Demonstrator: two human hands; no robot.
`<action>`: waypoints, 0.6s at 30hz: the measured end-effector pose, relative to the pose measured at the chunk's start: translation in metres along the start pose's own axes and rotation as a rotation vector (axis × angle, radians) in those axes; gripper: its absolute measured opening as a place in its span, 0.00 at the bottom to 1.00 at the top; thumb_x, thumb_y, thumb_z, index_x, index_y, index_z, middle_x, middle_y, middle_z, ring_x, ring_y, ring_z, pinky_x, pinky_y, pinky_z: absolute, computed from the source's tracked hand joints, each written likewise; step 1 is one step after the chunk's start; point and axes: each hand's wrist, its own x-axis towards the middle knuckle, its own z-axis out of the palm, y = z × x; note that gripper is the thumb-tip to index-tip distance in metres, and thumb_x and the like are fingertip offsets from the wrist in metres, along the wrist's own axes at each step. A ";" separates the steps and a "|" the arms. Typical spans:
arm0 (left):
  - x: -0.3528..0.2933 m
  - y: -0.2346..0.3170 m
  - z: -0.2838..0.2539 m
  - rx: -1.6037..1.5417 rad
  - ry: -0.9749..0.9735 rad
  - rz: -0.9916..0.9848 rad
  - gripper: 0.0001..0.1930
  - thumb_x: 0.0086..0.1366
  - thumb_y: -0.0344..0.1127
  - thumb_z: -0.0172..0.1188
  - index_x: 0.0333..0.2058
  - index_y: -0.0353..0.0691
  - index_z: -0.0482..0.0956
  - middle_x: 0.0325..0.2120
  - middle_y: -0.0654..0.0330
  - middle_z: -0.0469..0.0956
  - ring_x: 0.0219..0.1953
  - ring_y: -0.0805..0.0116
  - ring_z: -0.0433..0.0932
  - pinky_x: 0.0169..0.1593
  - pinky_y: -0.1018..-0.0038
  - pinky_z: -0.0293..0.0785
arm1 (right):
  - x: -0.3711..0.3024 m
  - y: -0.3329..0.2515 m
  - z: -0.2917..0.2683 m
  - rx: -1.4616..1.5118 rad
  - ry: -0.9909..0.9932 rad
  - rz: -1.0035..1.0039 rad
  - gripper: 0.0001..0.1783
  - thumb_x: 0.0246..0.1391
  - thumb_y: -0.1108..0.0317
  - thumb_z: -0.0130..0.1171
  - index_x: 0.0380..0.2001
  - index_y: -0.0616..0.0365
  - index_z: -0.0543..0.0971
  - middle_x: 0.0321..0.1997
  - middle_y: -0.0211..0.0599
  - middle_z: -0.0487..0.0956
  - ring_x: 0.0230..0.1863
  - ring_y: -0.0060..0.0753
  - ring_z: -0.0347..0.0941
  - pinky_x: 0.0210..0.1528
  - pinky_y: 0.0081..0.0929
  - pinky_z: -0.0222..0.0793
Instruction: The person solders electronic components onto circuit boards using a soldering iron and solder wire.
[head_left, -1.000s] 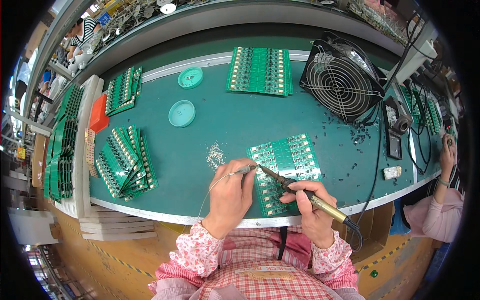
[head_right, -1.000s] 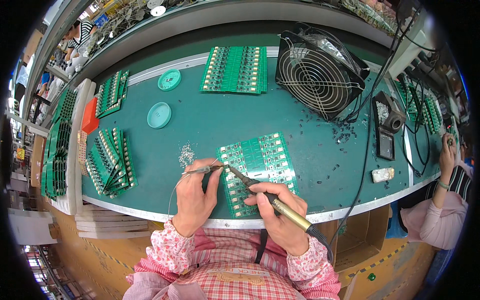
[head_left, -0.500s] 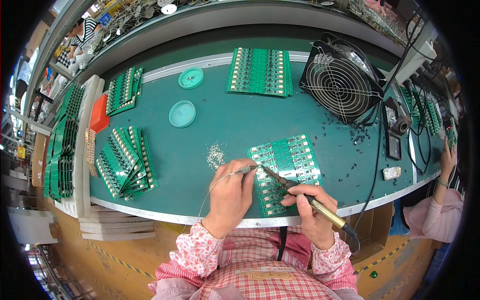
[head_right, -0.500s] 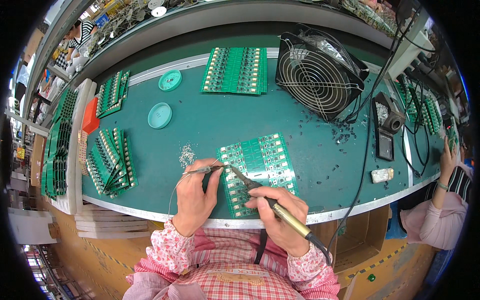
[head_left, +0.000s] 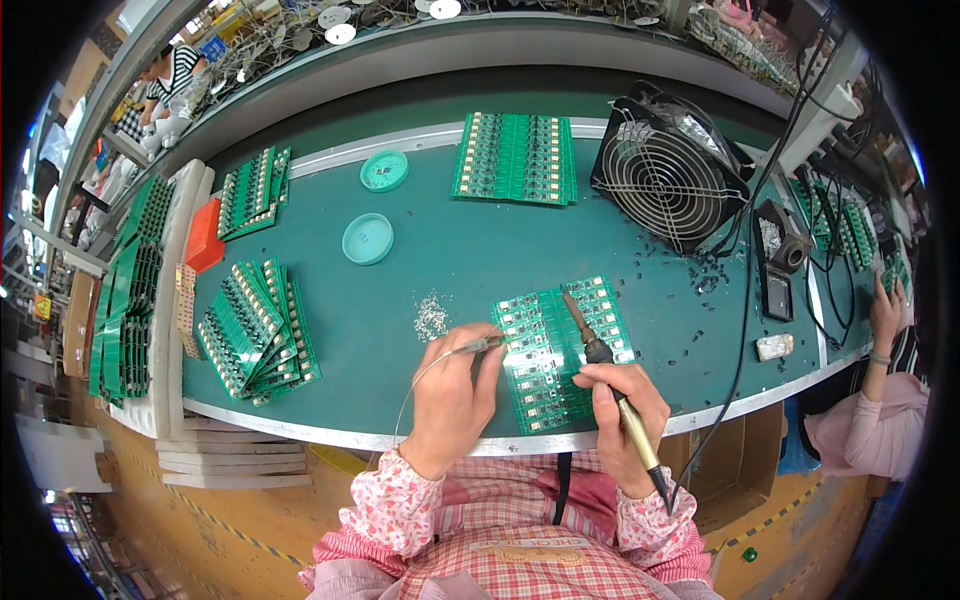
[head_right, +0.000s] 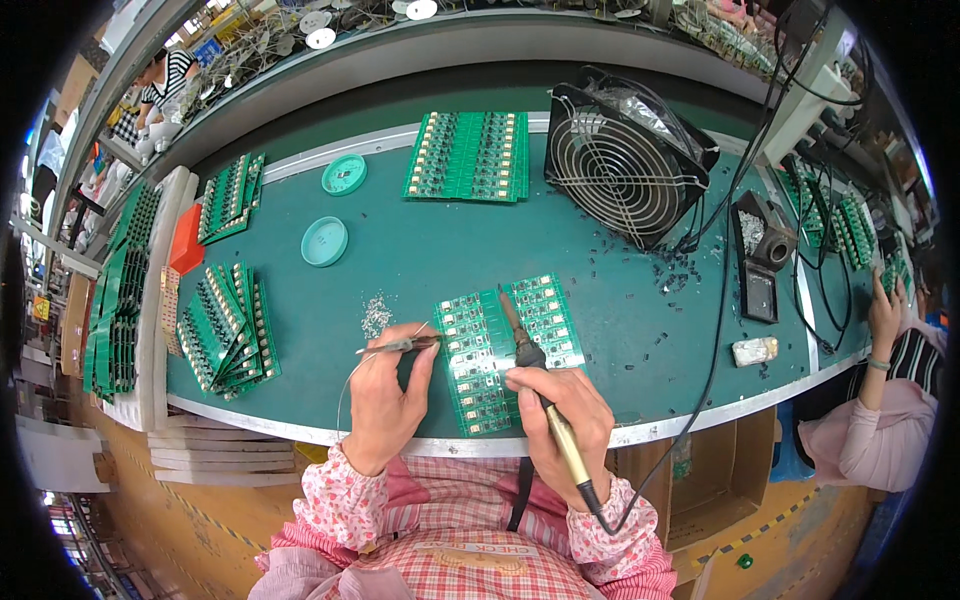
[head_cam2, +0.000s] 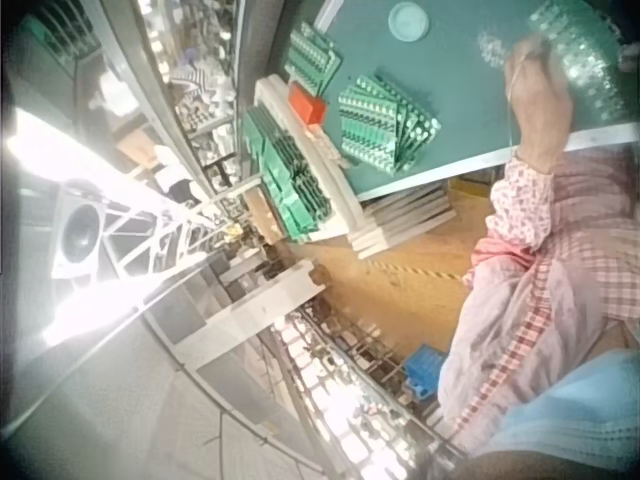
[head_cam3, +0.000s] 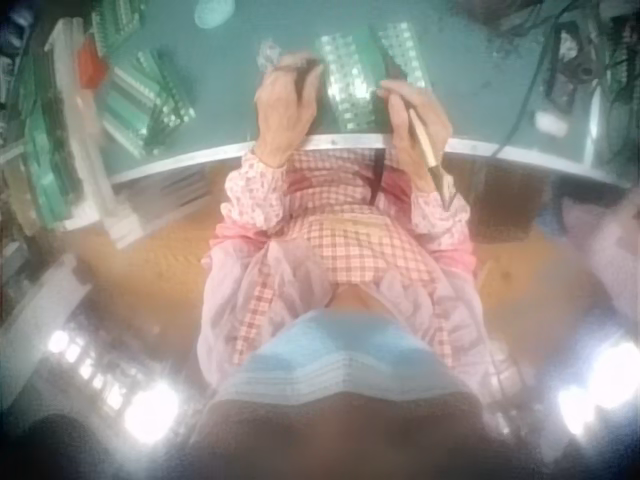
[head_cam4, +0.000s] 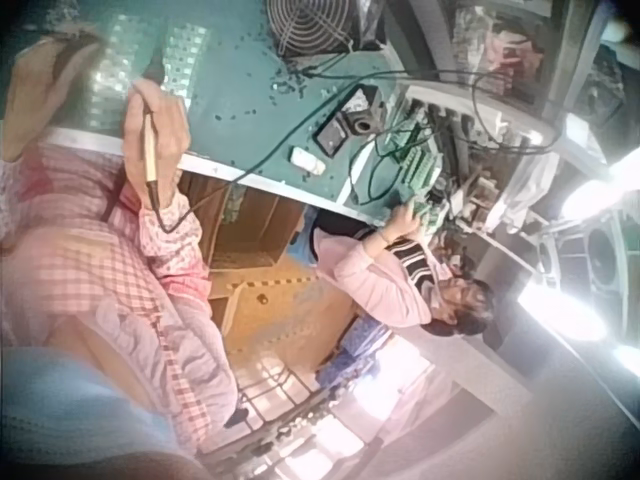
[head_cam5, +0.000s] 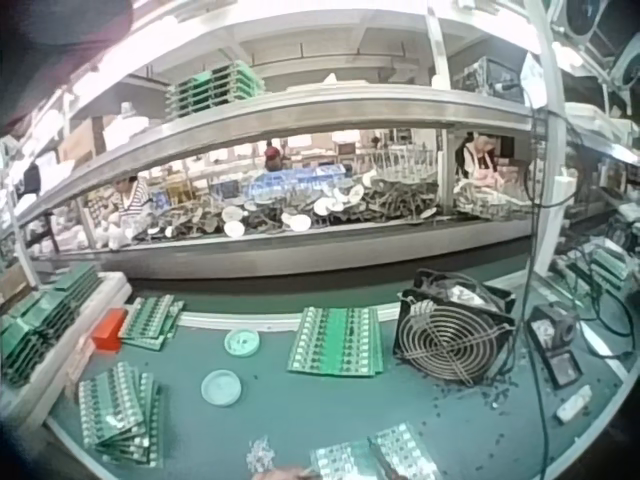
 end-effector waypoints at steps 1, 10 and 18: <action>-0.002 -0.001 -0.004 -0.001 0.024 -0.001 0.06 0.61 0.24 0.62 0.38 0.34 0.79 0.38 0.56 0.81 0.38 0.56 0.80 0.43 0.66 0.73 | 0.002 -0.002 0.000 0.007 -0.003 -0.008 0.10 0.56 0.74 0.62 0.42 0.60 0.81 0.31 0.40 0.82 0.32 0.38 0.77 0.36 0.30 0.72; -0.021 0.005 -0.029 0.111 -0.102 0.354 0.16 0.49 0.25 0.66 0.38 0.37 0.77 0.37 0.59 0.79 0.42 0.60 0.79 0.53 0.61 0.72 | 0.010 -0.024 0.022 -0.250 -0.182 -0.180 0.17 0.42 0.75 0.71 0.39 0.57 0.82 0.36 0.46 0.75 0.35 0.48 0.75 0.36 0.36 0.71; -0.042 0.002 -0.040 0.122 -0.235 0.382 0.14 0.58 0.26 0.63 0.42 0.37 0.73 0.41 0.58 0.76 0.47 0.62 0.76 0.57 0.62 0.69 | -0.001 -0.015 0.015 -0.227 -0.306 -0.171 0.07 0.47 0.79 0.64 0.29 0.59 0.76 0.29 0.40 0.68 0.34 0.41 0.67 0.37 0.34 0.64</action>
